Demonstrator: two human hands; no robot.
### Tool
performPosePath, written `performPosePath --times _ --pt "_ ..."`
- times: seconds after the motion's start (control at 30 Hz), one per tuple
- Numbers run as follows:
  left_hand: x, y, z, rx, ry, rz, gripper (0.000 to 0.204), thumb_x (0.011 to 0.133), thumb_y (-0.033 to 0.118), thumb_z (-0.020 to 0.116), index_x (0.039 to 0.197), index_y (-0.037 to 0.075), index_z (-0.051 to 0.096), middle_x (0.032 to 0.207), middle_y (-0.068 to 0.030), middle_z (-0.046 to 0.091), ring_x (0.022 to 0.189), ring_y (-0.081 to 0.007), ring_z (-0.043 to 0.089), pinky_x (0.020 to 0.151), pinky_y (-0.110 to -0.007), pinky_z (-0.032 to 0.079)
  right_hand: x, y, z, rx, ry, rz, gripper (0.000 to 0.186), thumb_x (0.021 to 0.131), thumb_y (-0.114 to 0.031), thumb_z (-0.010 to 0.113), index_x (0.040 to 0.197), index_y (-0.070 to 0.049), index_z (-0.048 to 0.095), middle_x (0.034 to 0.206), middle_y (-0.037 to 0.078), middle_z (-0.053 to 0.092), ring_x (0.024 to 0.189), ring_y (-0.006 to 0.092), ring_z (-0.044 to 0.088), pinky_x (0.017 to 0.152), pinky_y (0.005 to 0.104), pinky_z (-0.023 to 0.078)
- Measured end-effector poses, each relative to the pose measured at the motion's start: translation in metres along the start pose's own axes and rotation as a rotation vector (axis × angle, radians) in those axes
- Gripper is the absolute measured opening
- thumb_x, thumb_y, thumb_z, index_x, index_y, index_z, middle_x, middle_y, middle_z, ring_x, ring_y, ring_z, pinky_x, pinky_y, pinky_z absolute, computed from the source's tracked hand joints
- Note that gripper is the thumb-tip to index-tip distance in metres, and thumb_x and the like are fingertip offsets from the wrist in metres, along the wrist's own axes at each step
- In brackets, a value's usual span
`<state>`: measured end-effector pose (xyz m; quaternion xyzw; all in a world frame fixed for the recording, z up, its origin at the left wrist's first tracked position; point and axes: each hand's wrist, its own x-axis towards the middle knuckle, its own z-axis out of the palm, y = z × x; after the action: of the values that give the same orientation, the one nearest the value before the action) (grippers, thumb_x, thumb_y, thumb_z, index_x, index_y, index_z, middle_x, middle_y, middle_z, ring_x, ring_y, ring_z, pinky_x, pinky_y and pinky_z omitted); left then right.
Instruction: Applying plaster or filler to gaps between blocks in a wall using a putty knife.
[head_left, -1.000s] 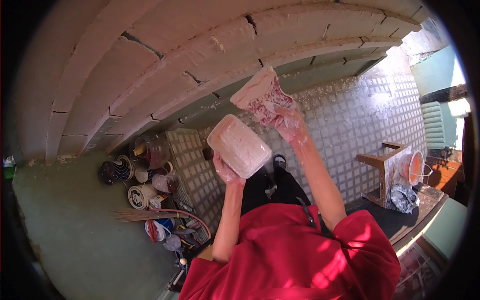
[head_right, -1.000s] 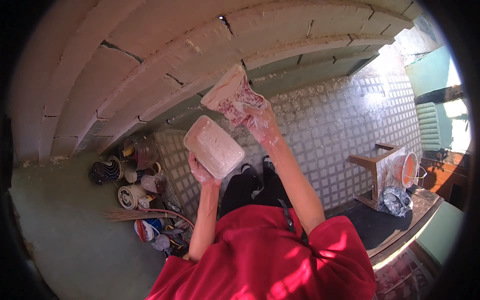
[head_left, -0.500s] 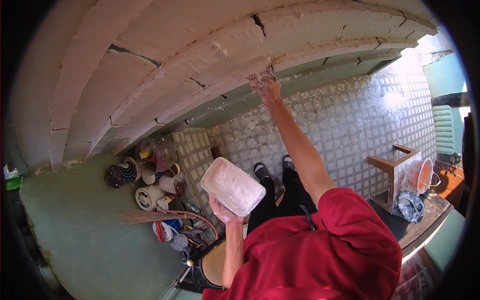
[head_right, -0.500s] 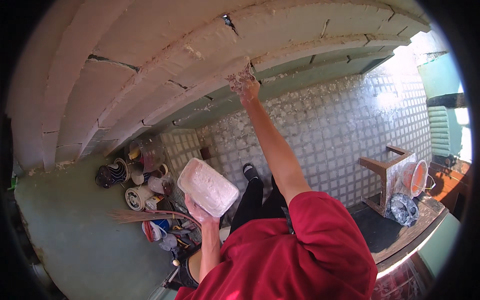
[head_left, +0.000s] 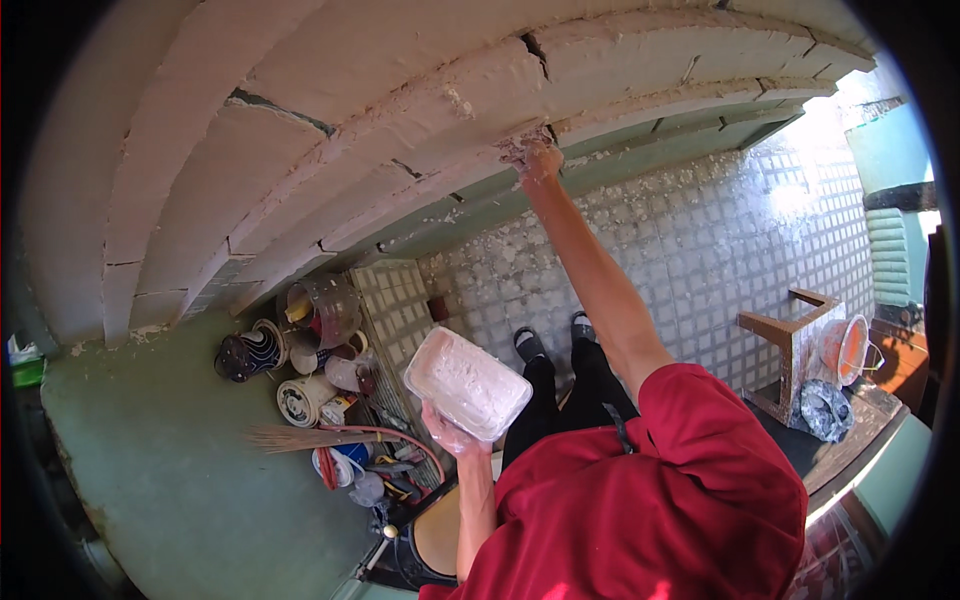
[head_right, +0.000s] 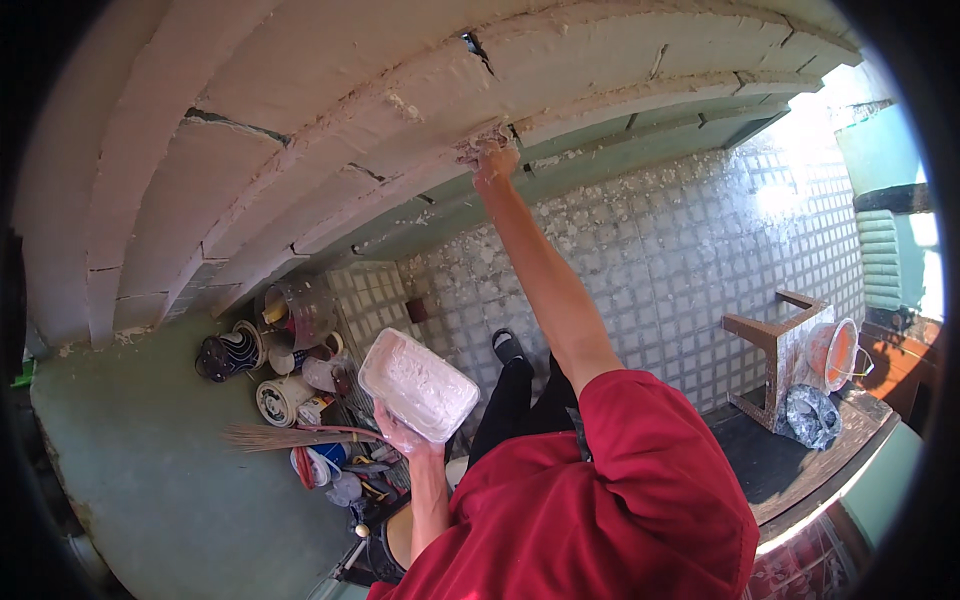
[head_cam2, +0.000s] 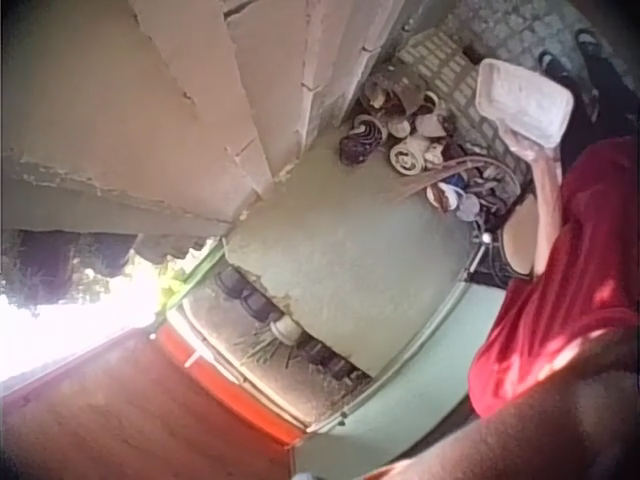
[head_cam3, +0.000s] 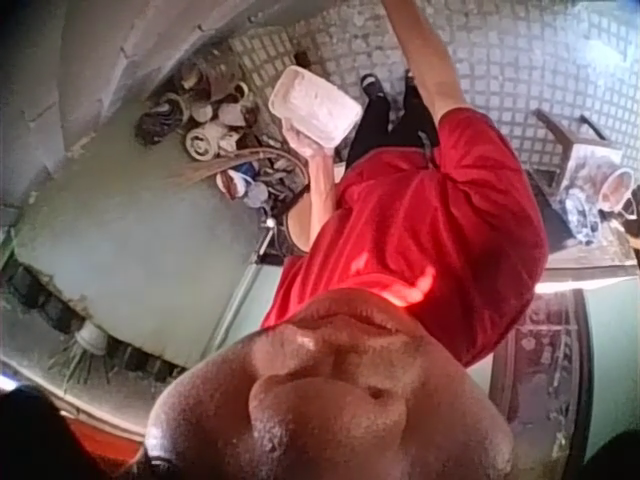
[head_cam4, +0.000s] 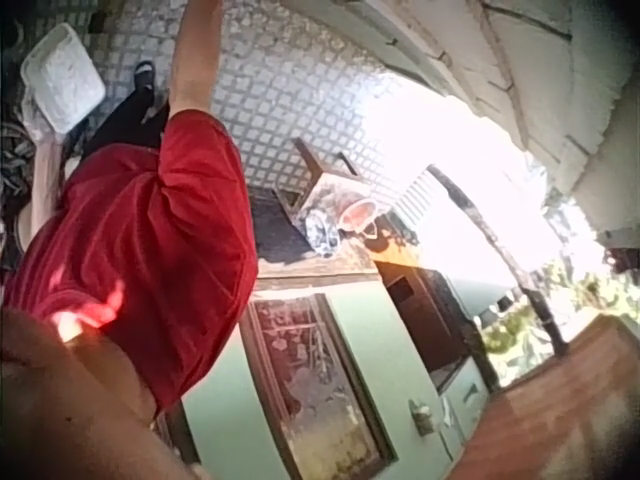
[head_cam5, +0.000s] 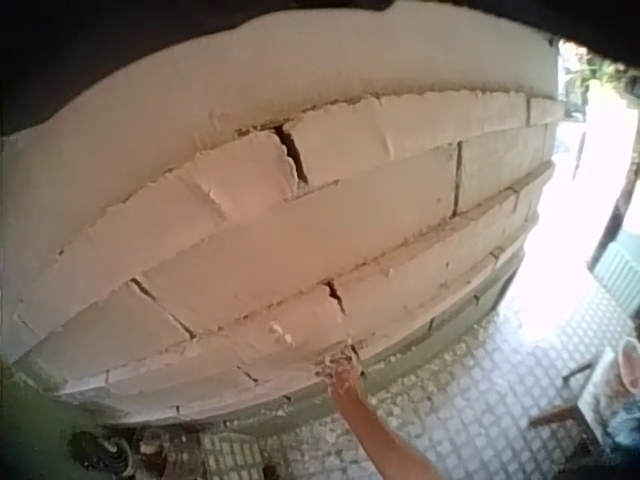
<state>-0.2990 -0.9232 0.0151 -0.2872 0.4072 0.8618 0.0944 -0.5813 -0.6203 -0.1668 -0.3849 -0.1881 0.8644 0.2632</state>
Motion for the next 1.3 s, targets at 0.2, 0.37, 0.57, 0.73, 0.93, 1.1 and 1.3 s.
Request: performPosePath --times 0.2,0.37,0.57,0.73,0.93,1.1,1.3 --pt "0.002 0.01 -0.012 -0.025 -0.012 0.026 0.064 0.09 0.048 0.041 0.14 0.009 0.039 0.137 -0.0116 0.048 0.121 -0.0339 0.051 0.101 -0.049 0.043 -0.007 0.011 0.02 -0.08 -0.007 -0.016 0.021 0.088 0.002 0.048 0.109 0.004 0.048 0.104 0.022 0.055 0.075 0.0356 0.065 0.052 0.0454 0.059" --pt "0.0 0.013 -0.007 -0.016 0.002 0.015 0.063 0.09 0.048 0.041 0.14 0.009 0.039 0.137 -0.0115 0.049 0.121 -0.0338 0.051 0.101 -0.049 0.044 -0.017 0.003 0.037 -0.065 0.035 -0.052 0.018 0.084 0.006 0.048 0.102 0.003 0.05 0.098 0.02 0.057 0.073 0.0346 0.065 0.052 0.0444 0.059" --pt "-0.008 0.014 -0.007 0.017 -0.012 0.046 0.064 0.09 0.048 0.041 0.14 0.009 0.039 0.136 -0.0114 0.049 0.12 -0.0331 0.052 0.101 -0.049 0.044 -0.048 -0.017 0.064 -0.04 -0.03 -0.033 0.017 0.078 0.009 0.052 0.093 0.002 0.051 0.084 0.016 0.059 0.064 0.0327 0.066 0.051 0.0435 0.059" --pt "-0.012 0.011 -0.01 0.026 -0.033 0.052 0.065 0.09 0.048 0.041 0.141 0.009 0.037 0.138 -0.0113 0.048 0.121 -0.0332 0.051 0.101 -0.049 0.043 -0.055 -0.028 0.076 0.037 -0.106 -0.076 0.011 0.076 0.009 0.057 0.085 0.004 0.053 0.08 0.015 0.06 0.064 0.0306 0.066 0.054 0.0427 0.06" --pt "-0.015 0.011 -0.016 -0.021 -0.054 0.031 0.065 0.09 0.048 0.041 0.141 0.009 0.037 0.138 -0.0112 0.047 0.122 -0.0328 0.05 0.102 -0.048 0.042 -0.101 -0.042 0.075 0.108 -0.3 -0.176 0.017 0.074 0.006 0.058 0.091 0.009 0.059 0.084 0.017 0.063 0.063 0.0249 0.064 0.049 0.0358 0.056" --pt "-0.024 0.015 -0.019 -0.02 -0.037 0.053 0.064 0.09 0.047 0.041 0.141 0.009 0.037 0.138 -0.0111 0.048 0.122 -0.0322 0.05 0.102 -0.048 0.042 -0.122 -0.033 0.041 0.153 -0.355 -0.113 0.021 0.076 0.007 0.056 0.097 0.008 0.055 0.087 0.015 0.062 0.07 0.0256 0.066 0.057 0.0402 0.059" --pt "-0.029 0.01 -0.018 -0.01 -0.011 0.066 0.062 0.091 0.046 0.041 0.14 0.009 0.038 0.137 -0.0106 0.049 0.12 -0.0316 0.052 0.1 -0.047 0.044 -0.048 -0.004 0.009 0.034 -0.069 -0.072 0.022 0.076 0.007 0.058 0.098 0.007 0.055 0.086 0.014 0.062 0.068 0.0263 0.065 0.055 0.0397 0.058"
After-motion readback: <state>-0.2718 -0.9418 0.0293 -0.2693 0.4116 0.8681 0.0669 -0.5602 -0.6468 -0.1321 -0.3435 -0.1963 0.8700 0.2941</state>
